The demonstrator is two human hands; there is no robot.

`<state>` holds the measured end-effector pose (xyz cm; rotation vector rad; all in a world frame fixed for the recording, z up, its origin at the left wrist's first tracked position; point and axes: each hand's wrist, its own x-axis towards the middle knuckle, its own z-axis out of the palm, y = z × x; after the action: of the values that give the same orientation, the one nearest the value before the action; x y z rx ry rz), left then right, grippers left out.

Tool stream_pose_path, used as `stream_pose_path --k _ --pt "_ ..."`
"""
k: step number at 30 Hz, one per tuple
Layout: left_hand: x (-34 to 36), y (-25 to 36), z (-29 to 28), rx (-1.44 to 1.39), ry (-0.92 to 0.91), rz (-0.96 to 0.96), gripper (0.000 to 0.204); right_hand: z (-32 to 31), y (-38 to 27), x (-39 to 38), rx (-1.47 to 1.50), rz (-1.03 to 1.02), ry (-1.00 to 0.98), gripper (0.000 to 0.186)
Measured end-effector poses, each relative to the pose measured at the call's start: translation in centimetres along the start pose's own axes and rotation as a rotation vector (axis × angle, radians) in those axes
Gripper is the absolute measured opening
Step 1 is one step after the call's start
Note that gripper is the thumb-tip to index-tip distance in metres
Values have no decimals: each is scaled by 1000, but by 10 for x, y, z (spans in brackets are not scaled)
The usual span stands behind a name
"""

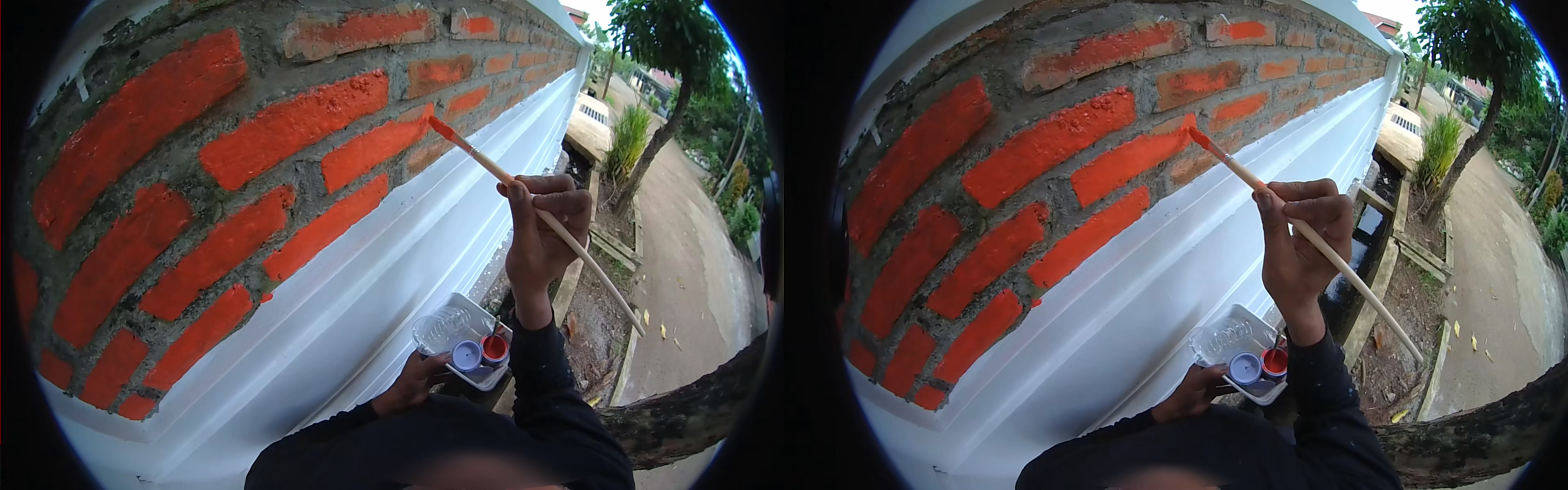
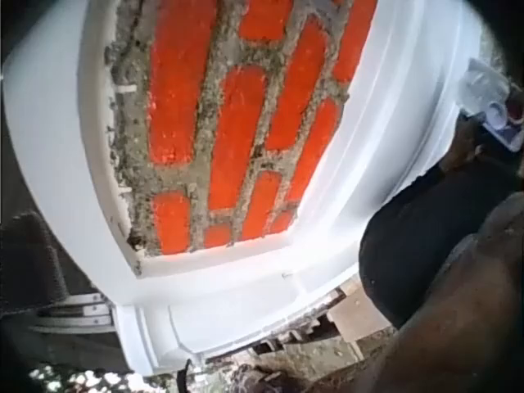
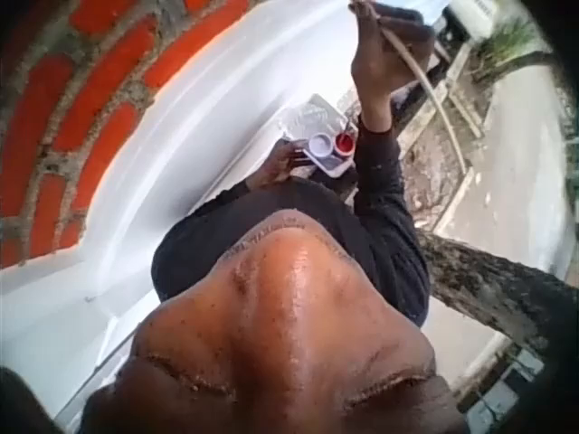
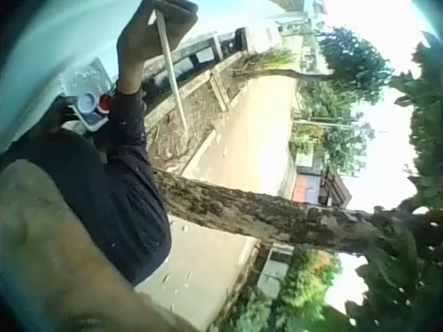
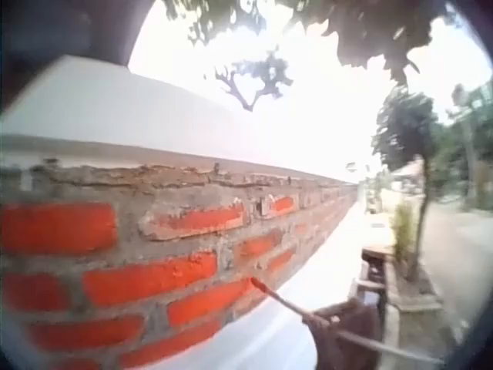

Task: Painting individual bricks on a wall with red paint using a small brush.

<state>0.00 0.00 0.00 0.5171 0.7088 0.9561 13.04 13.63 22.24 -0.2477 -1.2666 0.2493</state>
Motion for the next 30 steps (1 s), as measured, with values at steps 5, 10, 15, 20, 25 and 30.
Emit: stream_pose_path --k 5,10,15,20,25,30 --pt "-8 6 -17 26 32 9 71 6 -1 -9 -42 -21 -43 24" --pt "-4 0 -24 44 31 1 72 8 1 -4 -14 49 -28 24" --pt "-9 8 -11 23 26 -2 72 9 -9 3 133 -33 75 24" --pt "-3 -2 -19 -9 3 20 71 25 -13 1 27 -78 -133 25" --pt "-6 5 -9 9 11 22 70 14 -8 12 56 -61 41 24" --pt "2 -7 -19 -23 12 2 69 19 -15 9 50 -139 -97 24"
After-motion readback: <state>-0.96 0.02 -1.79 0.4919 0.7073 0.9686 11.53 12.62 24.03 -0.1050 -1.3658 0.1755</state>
